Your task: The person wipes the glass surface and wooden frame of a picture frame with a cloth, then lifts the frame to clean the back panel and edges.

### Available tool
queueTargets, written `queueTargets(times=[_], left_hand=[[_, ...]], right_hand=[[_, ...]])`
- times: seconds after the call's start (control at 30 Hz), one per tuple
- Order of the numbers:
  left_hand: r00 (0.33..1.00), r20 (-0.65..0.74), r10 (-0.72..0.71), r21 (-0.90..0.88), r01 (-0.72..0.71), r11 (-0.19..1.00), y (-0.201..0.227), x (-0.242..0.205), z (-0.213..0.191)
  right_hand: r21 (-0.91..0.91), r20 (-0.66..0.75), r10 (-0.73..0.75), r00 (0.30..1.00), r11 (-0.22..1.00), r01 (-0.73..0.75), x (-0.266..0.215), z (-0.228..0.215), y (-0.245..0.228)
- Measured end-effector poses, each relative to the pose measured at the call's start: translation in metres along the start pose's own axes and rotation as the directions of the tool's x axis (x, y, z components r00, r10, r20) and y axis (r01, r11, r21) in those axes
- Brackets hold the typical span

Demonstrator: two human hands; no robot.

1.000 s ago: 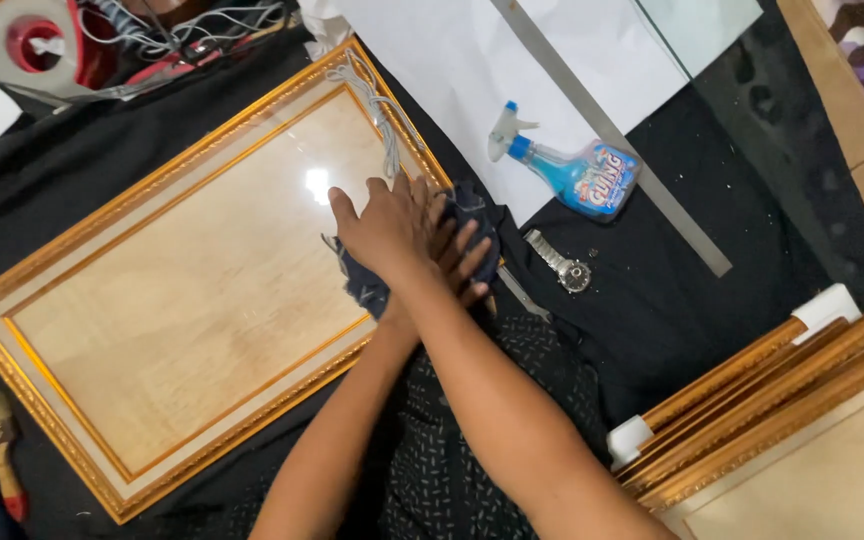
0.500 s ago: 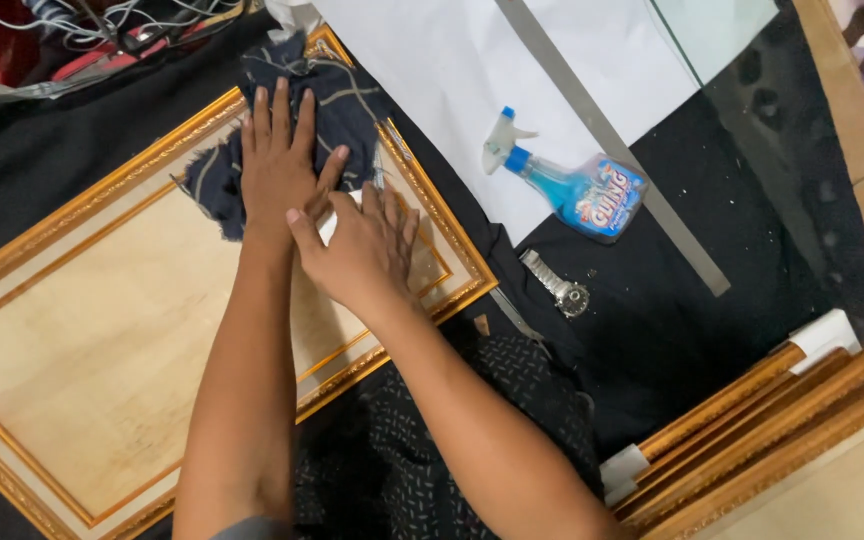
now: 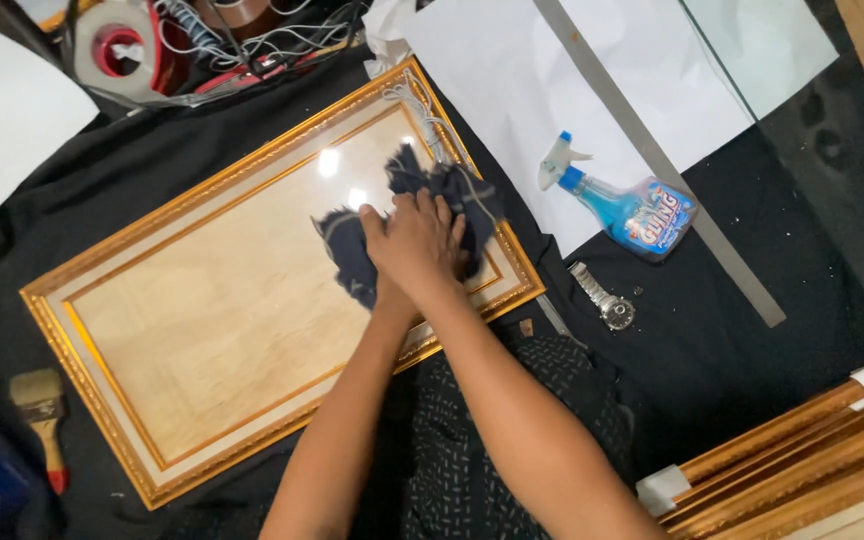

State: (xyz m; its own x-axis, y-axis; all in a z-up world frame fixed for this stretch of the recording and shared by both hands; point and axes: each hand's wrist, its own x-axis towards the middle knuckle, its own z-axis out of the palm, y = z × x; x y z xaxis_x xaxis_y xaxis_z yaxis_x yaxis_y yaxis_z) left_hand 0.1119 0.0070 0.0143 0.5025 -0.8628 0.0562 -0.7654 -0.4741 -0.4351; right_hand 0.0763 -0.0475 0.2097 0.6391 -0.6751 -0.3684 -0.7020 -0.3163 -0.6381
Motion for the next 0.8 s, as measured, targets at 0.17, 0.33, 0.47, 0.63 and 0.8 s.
queueTargets(times=[0.17, 0.33, 0.47, 0.63, 0.8], left_hand=[[0.984, -0.049, 0.171, -0.511, -0.172, 0.842, -0.004, -0.07, -0.065], [0.952, -0.15, 0.266, -0.765, -0.282, 0.579, 0.006, -0.127, -0.095], [0.903, -0.259, 0.342, -0.755, -0.41, 0.512, -0.017, -0.113, -0.045], [0.947, -0.057, 0.315, -0.589, -0.286, 0.756, -0.078, -0.04, -0.046], [0.958, 0.194, 0.21, -0.582, -0.06, 0.811, -0.118, 0.03, -0.038]], right_hand=[[-0.011, 0.183, 0.02, 0.983, 1.0, -0.019, -0.01, -0.007, 0.002], [-0.032, 0.206, 0.026, 0.978, 0.999, -0.019, -0.015, -0.007, 0.008], [0.03, 0.181, 0.001, 0.983, 1.0, -0.007, -0.018, -0.009, 0.006], [-0.022, 0.118, -0.016, 0.993, 1.0, 0.019, -0.006, 0.003, 0.012], [-0.045, 0.099, 0.039, 0.994, 0.998, -0.035, 0.001, 0.002, 0.001]])
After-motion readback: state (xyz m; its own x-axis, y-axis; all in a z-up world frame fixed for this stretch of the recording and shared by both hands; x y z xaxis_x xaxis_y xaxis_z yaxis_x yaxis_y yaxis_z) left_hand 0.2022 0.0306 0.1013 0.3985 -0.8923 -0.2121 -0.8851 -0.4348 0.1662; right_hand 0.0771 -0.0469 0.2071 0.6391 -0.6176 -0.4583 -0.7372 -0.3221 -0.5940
